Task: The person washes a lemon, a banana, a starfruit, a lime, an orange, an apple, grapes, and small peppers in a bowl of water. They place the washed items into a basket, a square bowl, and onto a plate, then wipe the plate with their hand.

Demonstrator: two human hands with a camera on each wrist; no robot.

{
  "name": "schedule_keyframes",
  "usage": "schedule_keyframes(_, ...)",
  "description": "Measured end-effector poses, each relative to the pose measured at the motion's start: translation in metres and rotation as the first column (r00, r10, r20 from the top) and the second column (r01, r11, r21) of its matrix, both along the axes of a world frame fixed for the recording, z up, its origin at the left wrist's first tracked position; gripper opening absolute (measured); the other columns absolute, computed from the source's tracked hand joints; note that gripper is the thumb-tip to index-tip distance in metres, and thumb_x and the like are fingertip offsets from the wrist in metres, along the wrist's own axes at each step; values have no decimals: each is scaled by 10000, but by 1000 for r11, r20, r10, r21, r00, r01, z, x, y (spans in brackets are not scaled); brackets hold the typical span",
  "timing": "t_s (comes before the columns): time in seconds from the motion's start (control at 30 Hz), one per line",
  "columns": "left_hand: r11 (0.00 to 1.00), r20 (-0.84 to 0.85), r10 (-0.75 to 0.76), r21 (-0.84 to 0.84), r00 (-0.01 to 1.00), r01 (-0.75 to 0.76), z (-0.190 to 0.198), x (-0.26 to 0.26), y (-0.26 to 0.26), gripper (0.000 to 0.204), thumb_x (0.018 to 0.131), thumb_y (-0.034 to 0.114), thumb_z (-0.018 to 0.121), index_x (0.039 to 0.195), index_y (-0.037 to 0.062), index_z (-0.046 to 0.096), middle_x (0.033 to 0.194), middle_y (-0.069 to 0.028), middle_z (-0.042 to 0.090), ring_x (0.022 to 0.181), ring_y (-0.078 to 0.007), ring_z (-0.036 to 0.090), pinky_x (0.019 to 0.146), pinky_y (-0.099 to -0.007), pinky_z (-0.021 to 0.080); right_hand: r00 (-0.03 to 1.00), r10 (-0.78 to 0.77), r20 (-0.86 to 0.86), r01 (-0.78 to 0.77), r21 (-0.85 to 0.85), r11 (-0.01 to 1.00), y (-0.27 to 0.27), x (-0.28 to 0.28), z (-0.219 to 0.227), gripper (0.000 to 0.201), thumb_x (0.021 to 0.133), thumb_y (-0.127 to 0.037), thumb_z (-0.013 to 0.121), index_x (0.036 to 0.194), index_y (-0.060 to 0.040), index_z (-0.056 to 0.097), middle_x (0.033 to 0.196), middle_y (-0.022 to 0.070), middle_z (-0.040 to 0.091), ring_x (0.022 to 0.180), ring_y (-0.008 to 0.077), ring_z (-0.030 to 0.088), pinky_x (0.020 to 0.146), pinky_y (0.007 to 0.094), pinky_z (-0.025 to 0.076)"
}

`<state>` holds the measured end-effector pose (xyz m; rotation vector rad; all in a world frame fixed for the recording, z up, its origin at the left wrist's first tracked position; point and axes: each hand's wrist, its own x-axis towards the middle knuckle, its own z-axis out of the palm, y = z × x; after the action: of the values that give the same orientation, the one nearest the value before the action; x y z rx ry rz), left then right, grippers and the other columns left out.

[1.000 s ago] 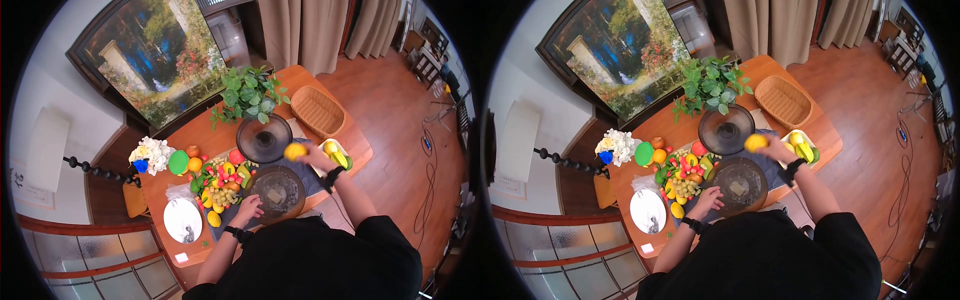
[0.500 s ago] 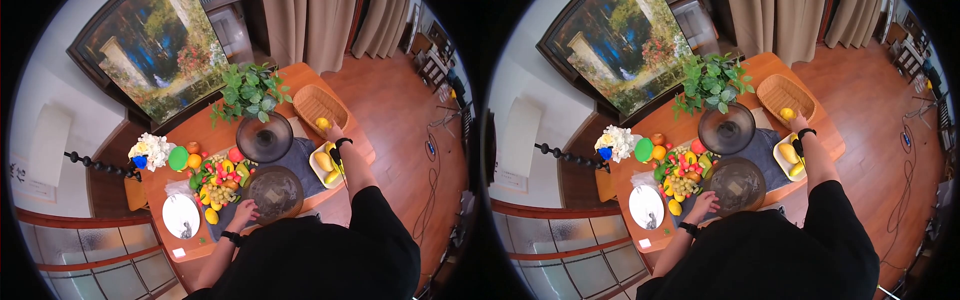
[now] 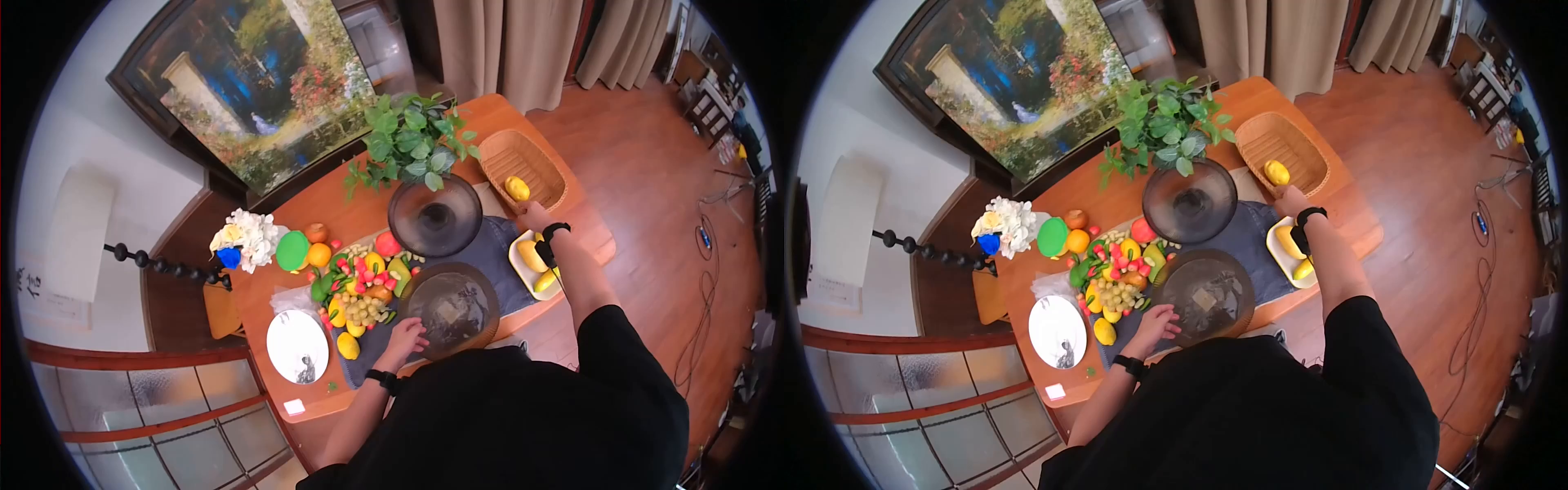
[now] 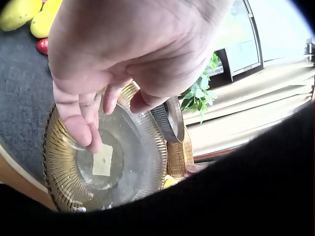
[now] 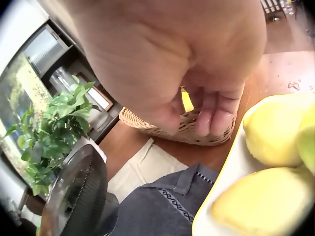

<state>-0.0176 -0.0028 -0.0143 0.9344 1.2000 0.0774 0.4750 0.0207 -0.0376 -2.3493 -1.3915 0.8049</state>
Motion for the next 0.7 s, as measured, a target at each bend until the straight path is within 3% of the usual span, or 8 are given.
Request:
schedule_keyframes(0.2,998,32,19,63,999,-21,2,-2,3,405,958,215,527,1304,6,504,1067,-114,630,727,-184,665,605,-289,524,963,-18,-269,60,149,987,1,-6,-37,161,749,-119,573,864,-9,594,684,179,569,676,299,591,635,426,449)
schedule_keyframes(0.37,992,14,2,129,1000,-4,10,-9,16,388,970,210,516,1302,11,505,1077,-109,633,775,-166,654,635,-281,517,981,-153,-116,177,235,956,-12,-35,-12,441,808,-77,568,1236,28,569,1140,273,625,1135,403,580,1000,432,448)
schedule_keyframes(0.4,979,11,59,193,998,-60,10,-13,20,353,947,193,538,1243,2,543,1029,-114,647,744,-182,656,618,-298,514,993,-107,53,76,411,909,-18,-46,-9,415,824,-54,556,1233,13,568,1151,264,617,1114,399,582,964,440,460)
schedule_keyframes(0.47,959,11,124,256,992,-122,-8,-28,30,319,924,177,560,1184,-7,581,982,-119,661,713,-198,658,602,-315,512,989,-140,47,92,541,836,-30,-68,-11,400,834,-21,545,1234,-9,565,1150,225,617,1024,354,608,895,414,483)
schedule_keyframes(0.53,724,-174,309,680,935,-113,-45,-56,36,262,871,134,610,1092,-6,615,846,-122,643,739,-275,647,654,-372,506,981,-137,-136,187,490,852,-49,-111,18,387,834,13,534,1219,-19,564,1102,182,617,895,282,605,822,366,491)
schedule_keyframes(0.57,641,-222,377,763,899,-80,-35,-66,35,299,845,130,632,1107,-11,598,880,-147,623,811,-319,632,703,-405,498,981,-88,-171,176,608,774,-59,-128,10,404,830,47,552,1229,-16,544,987,125,591,770,186,567,726,310,498)
schedule_keyframes(0.63,550,-257,442,834,860,-33,-20,-84,33,342,818,126,654,1121,-15,581,915,-172,602,883,-363,616,752,-437,490,974,-83,-212,187,538,822,-80,-164,18,399,817,60,525,1209,-14,545,1088,137,591,784,223,555,719,314,482)
schedule_keyframes(0.7,359,-384,649,916,657,181,-17,-100,27,482,772,155,697,1185,-22,524,1043,-221,544,1004,-389,569,826,-456,481,981,-20,-195,126,551,825,-97,-194,27,403,811,78,510,1202,-17,547,1154,157,564,855,268,588,736,313,489)
